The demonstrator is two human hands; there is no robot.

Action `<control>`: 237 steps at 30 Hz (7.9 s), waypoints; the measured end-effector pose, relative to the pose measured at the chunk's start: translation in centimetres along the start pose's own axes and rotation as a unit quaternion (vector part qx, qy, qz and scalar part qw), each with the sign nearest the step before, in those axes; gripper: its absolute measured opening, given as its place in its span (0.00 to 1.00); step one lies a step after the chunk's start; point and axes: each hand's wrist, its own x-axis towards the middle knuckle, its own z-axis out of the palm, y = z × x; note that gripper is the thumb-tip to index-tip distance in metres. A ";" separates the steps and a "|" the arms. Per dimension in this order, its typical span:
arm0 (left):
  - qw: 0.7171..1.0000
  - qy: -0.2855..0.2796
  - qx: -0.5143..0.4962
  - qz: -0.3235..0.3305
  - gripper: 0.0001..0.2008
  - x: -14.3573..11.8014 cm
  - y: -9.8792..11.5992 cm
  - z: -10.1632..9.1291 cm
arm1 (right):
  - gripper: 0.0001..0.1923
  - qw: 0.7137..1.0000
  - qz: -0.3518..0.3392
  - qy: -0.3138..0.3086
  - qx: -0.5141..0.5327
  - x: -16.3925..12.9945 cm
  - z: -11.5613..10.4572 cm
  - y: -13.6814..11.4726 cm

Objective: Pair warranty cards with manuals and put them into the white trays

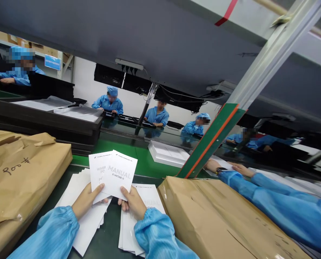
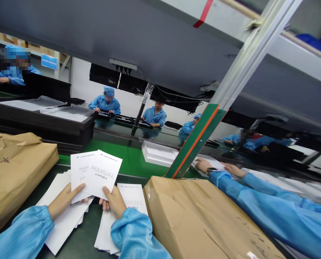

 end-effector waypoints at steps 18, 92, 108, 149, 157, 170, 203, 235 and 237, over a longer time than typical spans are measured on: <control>1.000 -0.017 0.024 0.002 0.18 -0.1 0.3 0.1 | 0.25 1.000 0.000 0.001 0.028 0.1 -0.4 0.2; 0.997 -0.037 0.065 0.036 0.18 0.4 -1.3 0.0 | 0.25 1.000 -0.002 -0.005 0.029 0.3 -0.3 0.8; 0.995 -0.033 0.091 0.035 0.18 0.1 -0.7 0.1 | 0.25 1.000 -0.003 -0.006 0.026 0.4 -0.4 1.0; 0.994 -0.035 0.100 0.040 0.18 0.3 -1.3 -0.1 | 0.27 1.000 -0.006 -0.006 0.015 0.3 -0.3 0.8; 0.993 -0.030 0.109 0.036 0.19 0.2 -1.0 0.0 | 0.28 1.000 -0.003 -0.006 0.016 0.4 -0.4 1.0; 0.994 -0.035 0.097 0.038 0.18 0.3 -1.3 0.0 | 0.27 1.000 -0.011 -0.011 0.025 0.4 -0.3 1.0; 0.989 -0.025 0.138 0.045 0.19 0.1 -1.3 0.1 | 0.25 0.999 -0.025 -0.025 0.022 0.6 -0.5 1.2; 0.987 -0.028 0.151 0.037 0.21 0.0 -0.7 0.2 | 0.28 1.000 -0.007 -0.015 0.007 0.5 -0.5 1.1; 0.988 -0.029 0.147 0.034 0.21 0.0 -0.7 0.2 | 0.28 1.000 -0.007 -0.015 0.008 0.5 -0.5 1.0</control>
